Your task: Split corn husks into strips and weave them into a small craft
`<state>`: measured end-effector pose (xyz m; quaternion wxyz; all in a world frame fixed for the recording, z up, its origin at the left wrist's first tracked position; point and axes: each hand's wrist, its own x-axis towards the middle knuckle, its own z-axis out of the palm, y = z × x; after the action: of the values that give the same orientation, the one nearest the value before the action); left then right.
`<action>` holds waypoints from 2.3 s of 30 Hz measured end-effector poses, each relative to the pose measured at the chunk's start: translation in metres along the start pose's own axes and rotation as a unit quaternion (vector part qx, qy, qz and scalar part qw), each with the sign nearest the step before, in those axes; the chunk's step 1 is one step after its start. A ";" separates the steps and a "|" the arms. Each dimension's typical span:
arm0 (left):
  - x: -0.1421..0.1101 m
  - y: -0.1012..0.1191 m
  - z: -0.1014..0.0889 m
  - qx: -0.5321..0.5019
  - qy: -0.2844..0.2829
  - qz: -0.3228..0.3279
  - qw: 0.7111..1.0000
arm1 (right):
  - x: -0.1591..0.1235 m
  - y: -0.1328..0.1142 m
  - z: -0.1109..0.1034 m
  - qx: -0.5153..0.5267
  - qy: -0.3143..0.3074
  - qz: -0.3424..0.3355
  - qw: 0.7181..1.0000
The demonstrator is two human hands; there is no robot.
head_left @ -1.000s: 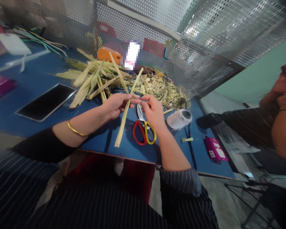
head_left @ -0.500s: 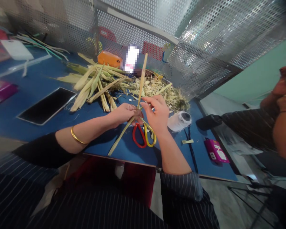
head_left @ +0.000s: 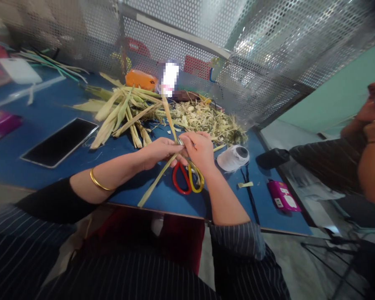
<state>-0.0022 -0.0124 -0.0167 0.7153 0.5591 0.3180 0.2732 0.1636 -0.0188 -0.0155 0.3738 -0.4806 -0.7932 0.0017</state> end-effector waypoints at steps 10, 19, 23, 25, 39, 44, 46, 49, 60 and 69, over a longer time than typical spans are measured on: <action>0.002 -0.001 -0.002 -0.151 0.064 -0.043 0.985 | 0.001 0.011 0.010 0.172 0.011 0.137 0.975; 0.007 0.001 -0.005 -0.181 0.184 0.122 0.958 | -0.011 -0.024 -0.002 0.066 -0.049 0.100 0.992; 0.006 0.002 -0.006 -0.187 0.188 0.102 0.959 | -0.016 -0.031 0.015 0.054 -0.151 0.068 0.985; 0.006 0.003 -0.007 -0.191 0.197 0.086 0.958 | -0.017 -0.034 0.015 0.015 -0.138 0.014 0.990; -0.006 0.003 0.012 0.103 0.021 0.005 0.994 | -0.006 -0.026 -0.004 0.192 0.045 0.114 0.974; -0.002 0.020 -0.001 -0.092 0.089 -0.060 0.990 | -0.013 -0.030 -0.004 0.081 0.118 -0.112 0.983; -0.002 0.025 -0.006 -0.138 0.106 -0.074 0.982 | -0.015 -0.028 -0.002 -0.021 0.092 -0.252 0.963; -0.002 0.028 -0.011 -0.146 0.146 -0.039 0.978 | -0.017 -0.024 0.001 -0.116 0.043 -0.330 0.936; 0.000 0.028 -0.026 -0.347 0.078 -0.042 0.934 | -0.010 -0.021 0.006 -0.180 -0.090 -0.312 0.928; 0.002 0.015 -0.003 -0.231 0.129 0.037 0.964 | -0.021 -0.030 0.014 -0.188 0.023 -0.321 0.928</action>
<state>-0.0034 -0.0058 -0.0030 0.7673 0.3503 0.3144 0.4355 0.1374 -0.0460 -0.0269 0.2752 -0.2617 -0.8821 -0.2786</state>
